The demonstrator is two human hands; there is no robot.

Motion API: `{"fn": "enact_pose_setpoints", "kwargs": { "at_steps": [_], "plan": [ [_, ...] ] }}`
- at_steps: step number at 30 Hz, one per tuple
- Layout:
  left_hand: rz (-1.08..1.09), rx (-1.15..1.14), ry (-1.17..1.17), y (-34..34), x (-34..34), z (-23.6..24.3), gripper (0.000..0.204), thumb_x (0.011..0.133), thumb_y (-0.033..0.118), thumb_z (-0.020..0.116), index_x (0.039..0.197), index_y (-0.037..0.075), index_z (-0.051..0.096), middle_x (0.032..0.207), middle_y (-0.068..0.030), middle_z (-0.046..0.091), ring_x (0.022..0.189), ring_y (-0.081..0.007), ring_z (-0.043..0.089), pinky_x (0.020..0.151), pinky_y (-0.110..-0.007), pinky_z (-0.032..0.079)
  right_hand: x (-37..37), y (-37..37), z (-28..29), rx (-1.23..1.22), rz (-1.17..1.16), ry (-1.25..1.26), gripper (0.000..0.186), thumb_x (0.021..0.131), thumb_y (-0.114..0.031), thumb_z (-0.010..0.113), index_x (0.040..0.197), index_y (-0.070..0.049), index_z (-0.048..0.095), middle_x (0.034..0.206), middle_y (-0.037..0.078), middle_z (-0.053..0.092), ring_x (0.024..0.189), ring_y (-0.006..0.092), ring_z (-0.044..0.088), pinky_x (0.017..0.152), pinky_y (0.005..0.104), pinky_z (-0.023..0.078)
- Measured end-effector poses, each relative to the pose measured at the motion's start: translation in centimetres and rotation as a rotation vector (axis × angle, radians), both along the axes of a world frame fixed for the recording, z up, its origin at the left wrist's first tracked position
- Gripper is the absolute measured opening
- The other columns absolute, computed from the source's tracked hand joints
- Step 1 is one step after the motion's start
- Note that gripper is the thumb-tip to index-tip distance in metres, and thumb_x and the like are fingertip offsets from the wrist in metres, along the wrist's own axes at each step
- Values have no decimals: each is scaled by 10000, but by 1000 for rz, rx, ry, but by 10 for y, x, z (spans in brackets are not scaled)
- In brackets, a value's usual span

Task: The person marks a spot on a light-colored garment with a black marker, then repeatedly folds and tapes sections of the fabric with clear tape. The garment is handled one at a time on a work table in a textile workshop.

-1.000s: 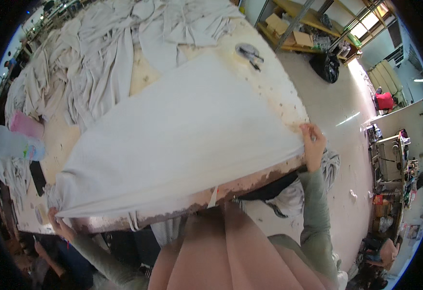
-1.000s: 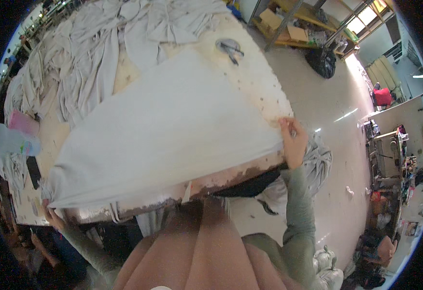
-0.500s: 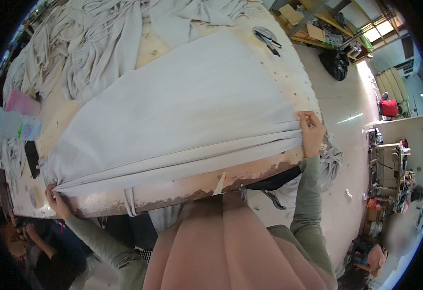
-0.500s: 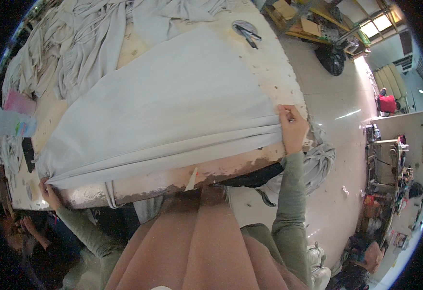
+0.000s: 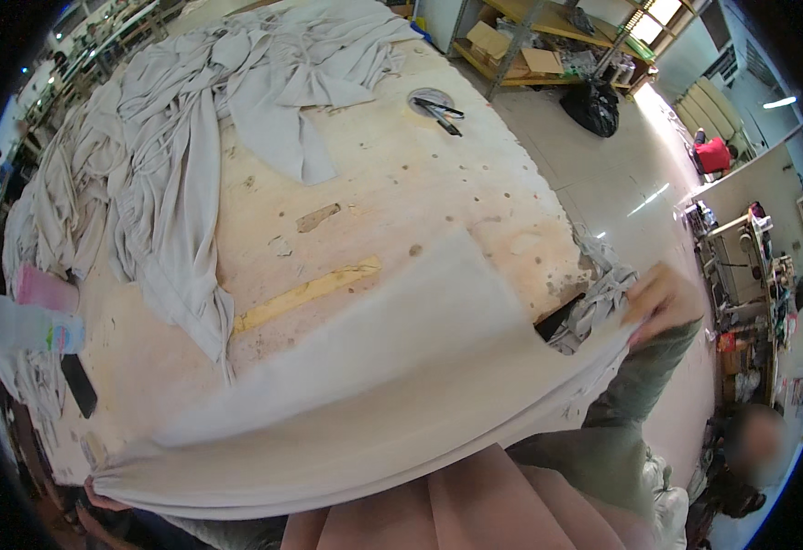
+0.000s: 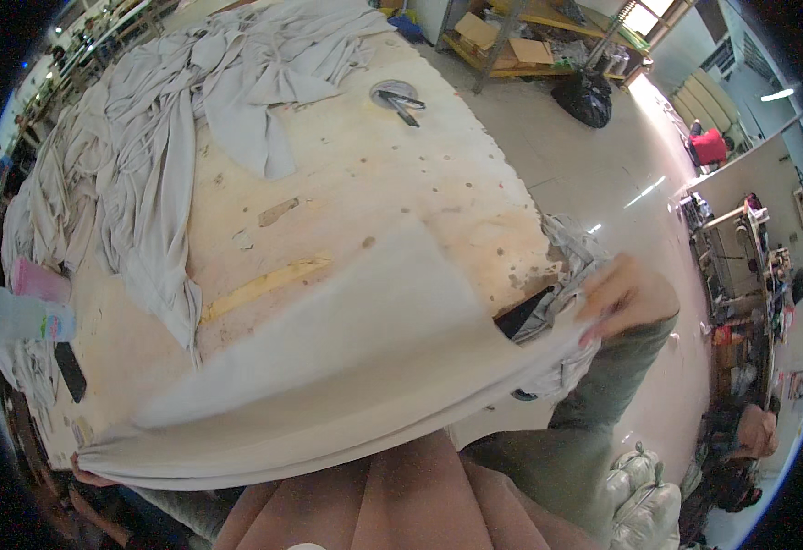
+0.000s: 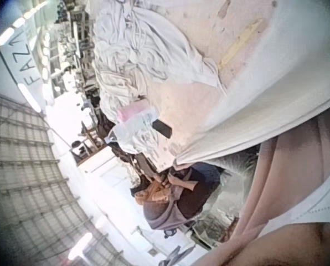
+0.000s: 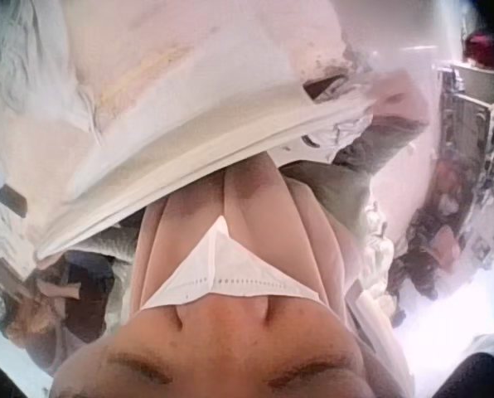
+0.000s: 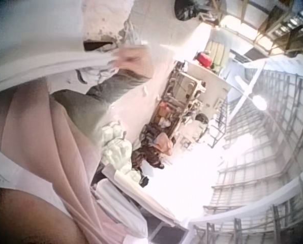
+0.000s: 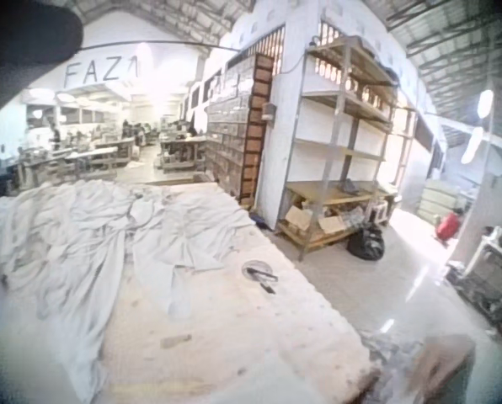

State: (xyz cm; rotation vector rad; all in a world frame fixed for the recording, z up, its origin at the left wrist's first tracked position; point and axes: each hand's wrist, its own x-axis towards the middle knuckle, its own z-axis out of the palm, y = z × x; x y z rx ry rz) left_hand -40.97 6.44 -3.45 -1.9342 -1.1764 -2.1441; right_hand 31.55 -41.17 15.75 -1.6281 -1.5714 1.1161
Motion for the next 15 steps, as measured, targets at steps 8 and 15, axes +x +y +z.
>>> {"fn": "enact_pose_setpoints", "kwargs": {
  "at_steps": [8, 15],
  "plan": [
    [71, -421, 495, 63, 35, 76, 379, 926, 157, 474, 1290, 54, 503, 1142, -133, 559, 952, -208, 547, 785, -333, 471, 35, 105, -29, 267, -521, -559, 230, 806, -292, 694, 862, -69, 710, 886, 45, 589, 777, 161, 519, 638, 283, 384],
    [276, -555, 1011, 66, 111, -7, 520, 934, 435, 485, 1402, 217, 430, 1454, -134, 352, 1317, -334, 353, 1064, -486, 281, -49, 181, -146, 471, -430, -802, 526, 911, -408, 526, 1350, -131, 443, 1361, 157, 453, 1214, 314, 452, 1016, 468, 351]
  ]
}}
